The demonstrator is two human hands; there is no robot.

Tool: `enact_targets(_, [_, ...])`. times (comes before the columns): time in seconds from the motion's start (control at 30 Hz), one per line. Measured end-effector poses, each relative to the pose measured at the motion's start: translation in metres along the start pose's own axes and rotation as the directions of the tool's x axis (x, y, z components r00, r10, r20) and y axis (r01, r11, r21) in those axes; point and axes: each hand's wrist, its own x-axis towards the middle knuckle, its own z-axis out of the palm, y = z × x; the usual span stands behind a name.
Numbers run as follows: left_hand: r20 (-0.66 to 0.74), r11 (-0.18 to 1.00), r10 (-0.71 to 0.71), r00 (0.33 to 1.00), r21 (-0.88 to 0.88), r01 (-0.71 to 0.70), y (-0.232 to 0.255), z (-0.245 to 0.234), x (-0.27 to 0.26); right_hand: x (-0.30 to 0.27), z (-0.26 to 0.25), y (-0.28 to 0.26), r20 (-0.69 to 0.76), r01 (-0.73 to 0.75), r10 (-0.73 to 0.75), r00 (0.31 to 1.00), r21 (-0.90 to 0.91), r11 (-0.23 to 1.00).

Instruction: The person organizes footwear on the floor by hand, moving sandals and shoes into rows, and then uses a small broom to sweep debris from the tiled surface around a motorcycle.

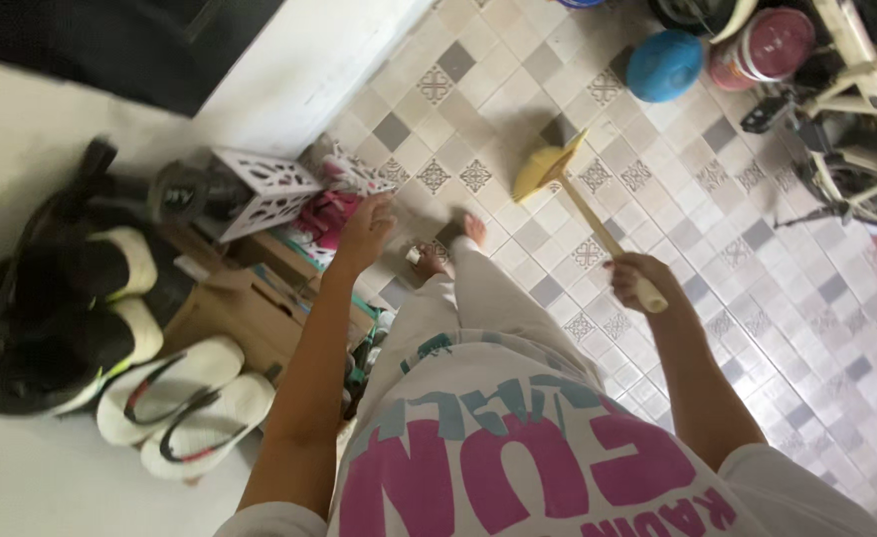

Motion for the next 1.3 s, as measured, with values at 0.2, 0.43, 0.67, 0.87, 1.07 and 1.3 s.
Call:
enact_targets(0.2, [0.079, 1.0, 0.002, 0.997, 0.022, -0.004, 0.033, 0.005, 0.052, 0.001, 0.152, 0.001, -0.051, 0.038, -0.039, 0.998, -0.016, 0.999])
enact_targets(0.43, [0.025, 0.94, -0.331, 0.943, 0.099, 0.327, 0.092, -0.022, 0.102, 0.139, 0.284, -0.086, 0.053, 0.067, -0.06, 0.997, -0.154, 0.986])
enact_targets(0.67, [0.042, 0.974, -0.206, 0.978, 0.105, 0.201, 0.138, -0.028, 0.173, 0.103, 0.127, -0.149, 0.323, 0.134, -0.137, 0.936, 0.031, 0.99])
enact_targets(0.87, [0.07, 0.991, -0.072, 0.995, 0.117, 0.064, 0.134, -0.011, 0.212, 0.042, 0.153, -0.151, 0.013, -0.12, 0.119, 0.993, 0.117, 0.986])
enact_targets(1.07, [0.126, 0.999, -0.037, 0.991, 0.042, 0.032, 0.132, -0.012, 0.236, 0.095, 0.22, -0.199, 0.238, -0.018, -0.054, 0.97, 0.289, 0.957])
enact_targets(1.3, [0.251, 0.967, -0.098, 0.963, 0.254, 0.032, 0.165, -0.016, 0.298, 0.229, 0.224, -0.29, 0.414, -0.034, -0.17, 0.894, 0.441, 0.897])
